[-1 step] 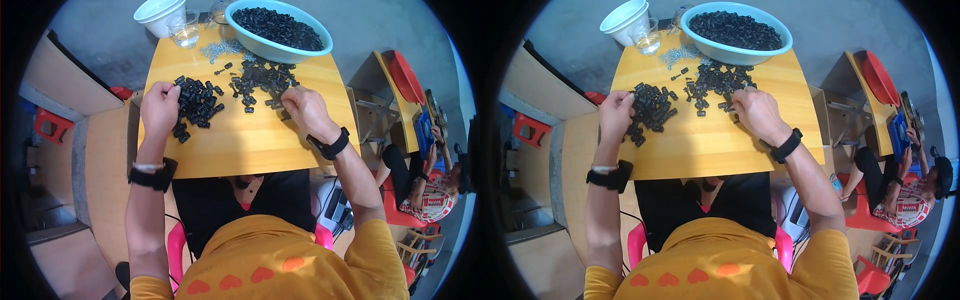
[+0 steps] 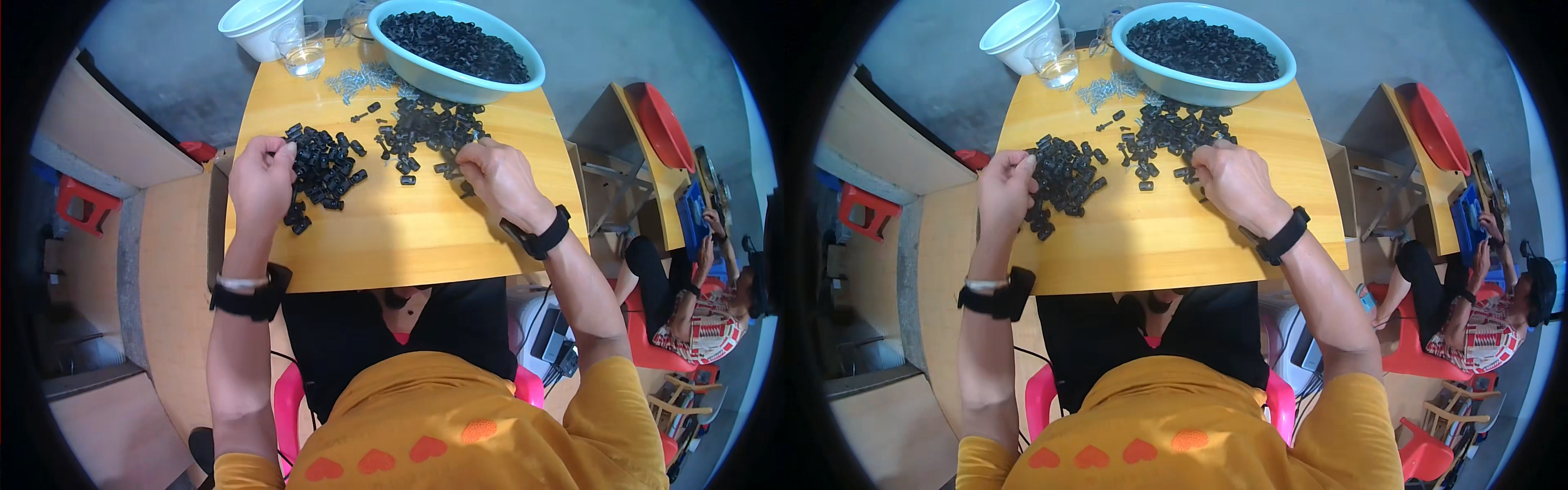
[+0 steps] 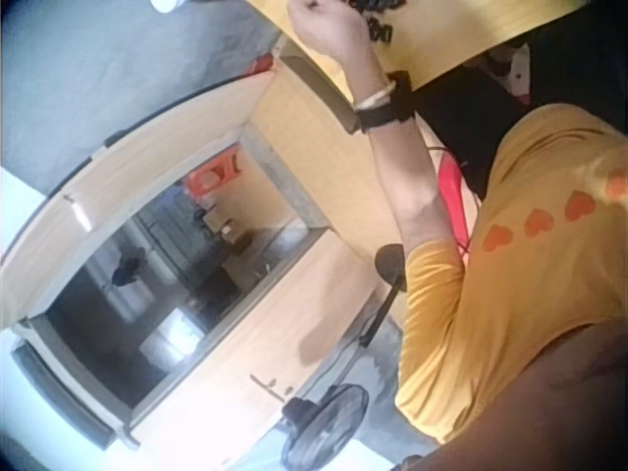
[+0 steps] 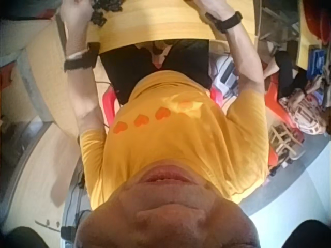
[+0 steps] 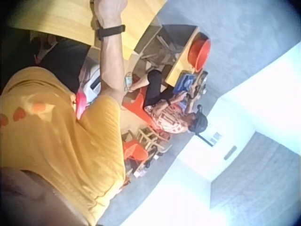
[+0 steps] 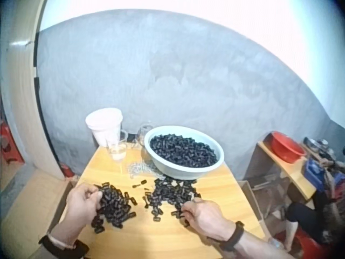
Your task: Assemble small black plastic parts with metal pins.
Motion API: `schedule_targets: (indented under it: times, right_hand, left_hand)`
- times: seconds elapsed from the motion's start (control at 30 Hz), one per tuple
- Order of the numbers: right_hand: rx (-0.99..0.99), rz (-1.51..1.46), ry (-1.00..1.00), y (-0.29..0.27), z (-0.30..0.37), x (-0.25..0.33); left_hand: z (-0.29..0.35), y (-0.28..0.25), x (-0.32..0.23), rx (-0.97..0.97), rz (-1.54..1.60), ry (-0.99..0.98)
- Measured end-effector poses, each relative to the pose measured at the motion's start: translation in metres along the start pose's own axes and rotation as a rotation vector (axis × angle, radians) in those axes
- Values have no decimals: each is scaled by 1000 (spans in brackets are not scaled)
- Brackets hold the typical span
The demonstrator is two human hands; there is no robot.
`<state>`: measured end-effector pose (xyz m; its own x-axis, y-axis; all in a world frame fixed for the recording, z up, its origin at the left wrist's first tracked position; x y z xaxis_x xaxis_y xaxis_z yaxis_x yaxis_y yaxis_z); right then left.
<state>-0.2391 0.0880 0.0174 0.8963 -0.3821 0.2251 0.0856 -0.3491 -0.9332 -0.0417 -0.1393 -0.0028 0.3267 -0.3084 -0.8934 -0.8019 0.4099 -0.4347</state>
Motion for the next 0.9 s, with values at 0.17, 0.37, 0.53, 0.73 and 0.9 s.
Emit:
schedule_targets:
  times: [0.17,0.37,0.53,0.73,0.9]
  right_hand:
    - [138,137,-87,13,-13,10]
    - [46,54,-186,0,-12,33]
    - [160,-385,-204,-16,5,78]
    - [99,-514,-271,-15,24,95]
    - [99,-1018,-22,3,45,95]
  left_hand:
    - [55,5,-28,151,375,-70]
    - [76,19,-21,217,541,-80]
    - [97,41,-34,464,765,-240]
    - [115,27,-33,555,857,-372]
    - [128,21,-29,551,1067,-430]
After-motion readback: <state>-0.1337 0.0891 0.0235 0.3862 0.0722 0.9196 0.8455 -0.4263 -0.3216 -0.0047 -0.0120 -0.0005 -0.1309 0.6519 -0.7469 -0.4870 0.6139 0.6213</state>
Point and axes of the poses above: each hand's wrist, its own z-axis away from the middle knuckle, its own y-axis out of the palm, x = y × z, the point moved 1 cm from there along -z, towards the middle knuckle, and after that the axes turned 7 degrees about z, right-handed, at the moved point
